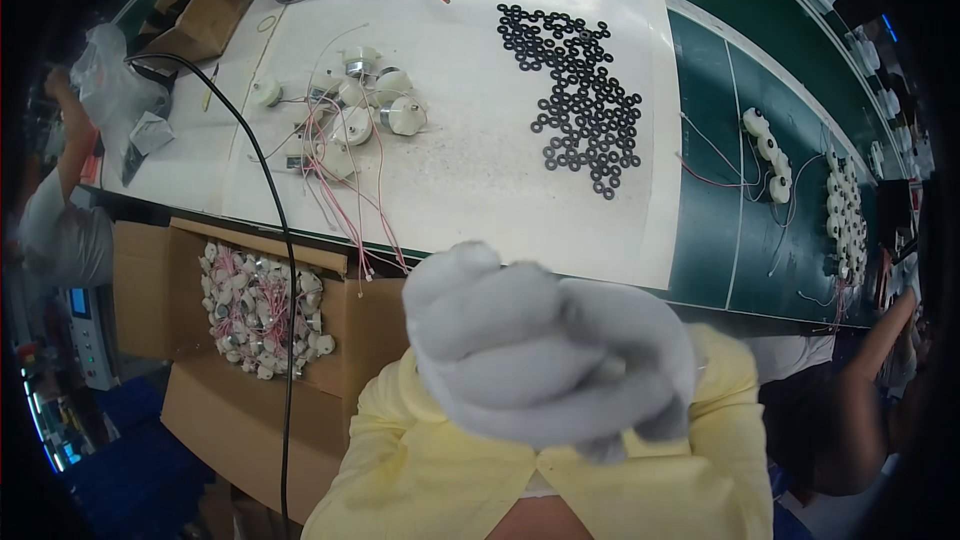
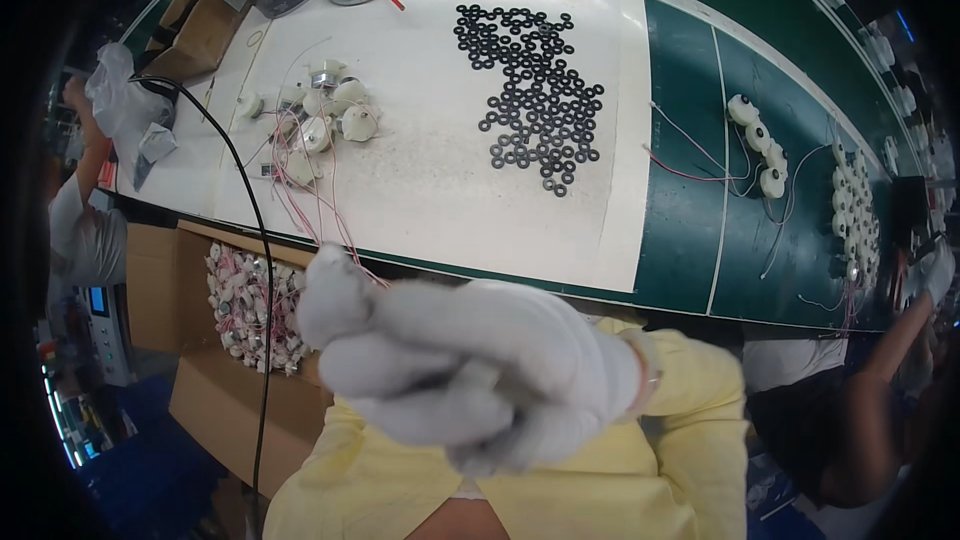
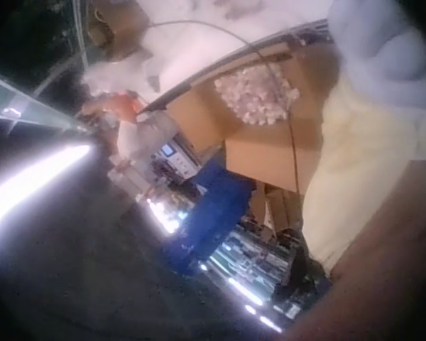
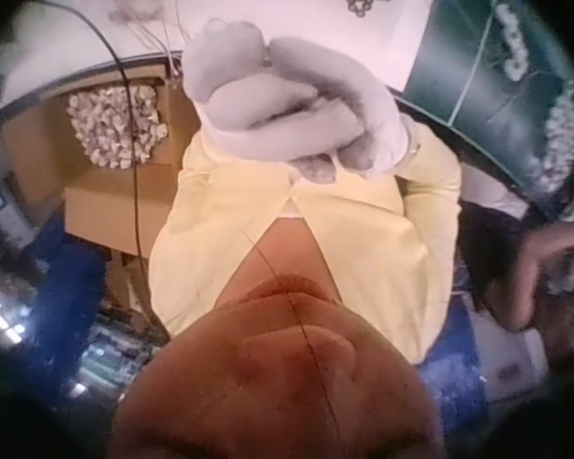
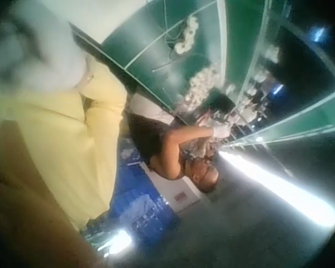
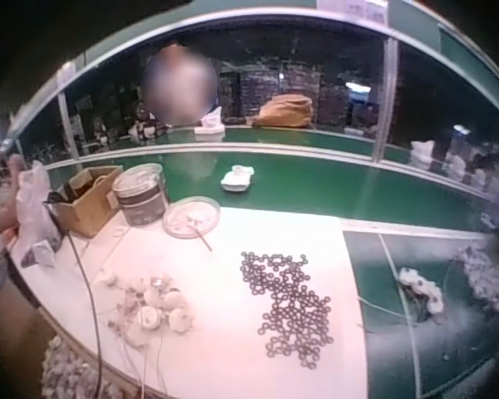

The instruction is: The person assembles small white electronic components by hand on a green workbench. They pick up black washers and place them onto the components, then handle red and white wires to connect or organize them. The process involves repetitive picking, placing, and manipulating of small parts.

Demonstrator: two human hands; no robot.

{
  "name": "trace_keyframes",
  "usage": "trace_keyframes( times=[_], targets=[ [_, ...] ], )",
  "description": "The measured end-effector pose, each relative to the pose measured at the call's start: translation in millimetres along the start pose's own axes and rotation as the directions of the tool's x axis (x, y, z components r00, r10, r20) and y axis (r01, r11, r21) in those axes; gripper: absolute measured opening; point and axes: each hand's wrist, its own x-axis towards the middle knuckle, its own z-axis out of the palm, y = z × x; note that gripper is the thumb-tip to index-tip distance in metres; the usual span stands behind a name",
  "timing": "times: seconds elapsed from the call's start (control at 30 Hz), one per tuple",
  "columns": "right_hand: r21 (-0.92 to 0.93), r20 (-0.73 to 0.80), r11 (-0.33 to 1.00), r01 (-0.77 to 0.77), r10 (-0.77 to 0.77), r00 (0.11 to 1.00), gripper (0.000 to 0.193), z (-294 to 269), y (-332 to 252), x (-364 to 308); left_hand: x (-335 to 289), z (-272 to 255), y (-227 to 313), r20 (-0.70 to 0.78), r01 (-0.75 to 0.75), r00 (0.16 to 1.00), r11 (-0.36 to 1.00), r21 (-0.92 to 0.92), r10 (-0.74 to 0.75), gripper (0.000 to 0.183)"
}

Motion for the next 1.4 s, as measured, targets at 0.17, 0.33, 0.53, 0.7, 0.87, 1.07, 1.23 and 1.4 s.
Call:
trace_keyframes(
  times=[0.17,0.33,0.53,0.7,0.87,1.07,1.23,1.4],
  targets=[
    [0.602,-0.467,0.797,-0.040,0.393,0.792,0.072,12.2,7.0,-19.2,14.9,-41.3,-29.0,0.562,-0.007,0.824,0.990,0.139,-0.073,0.021],
    [0.593,-0.541,0.805,-0.034,0.429,0.723,0.070,3.7,6.5,-55.6,23.6,-41.9,-96.3,0.617,-0.199,0.755,0.818,0.539,-0.223,0.043],
    [0.441,-0.488,0.860,-0.255,0.469,0.736,0.073,-1.9,-15.3,-106.9,37.5,-78.4,-144.2,0.470,-0.097,0.803,0.698,0.709,-0.367,0.044],
    [0.406,0.196,0.914,0.006,-0.094,0.976,0.039,-73.6,4.1,-114.2,38.9,-79.2,-148.5,0.532,-0.149,0.794,0.753,0.642,-0.296,0.042],
    [0.497,0.122,0.833,0.244,-0.346,0.930,0.062,-81.2,-21.4,-70.4,48.3,-53.6,-123.2,0.657,-0.061,0.717,0.919,0.389,-0.230,0.040],
    [0.719,-0.249,0.548,0.427,-0.371,0.895,0.065,-68.9,1.5,-82.0,66.2,-57.7,-206.5,0.422,0.079,0.778,0.738,0.670,-0.466,0.045],
    [0.870,-0.232,0.443,0.214,-0.016,0.973,0.077,-59.7,15.6,-103.8,64.7,-94.4,-245.1,0.325,0.195,0.679,0.589,0.785,-0.658,0.057],
    [0.895,-0.373,0.418,0.154,0.512,0.774,0.075,-31.3,-3.3,-126.5,58.5,-81.7,-247.4,0.511,0.042,0.567,0.642,0.766,-0.646,0.050]
  ],
)
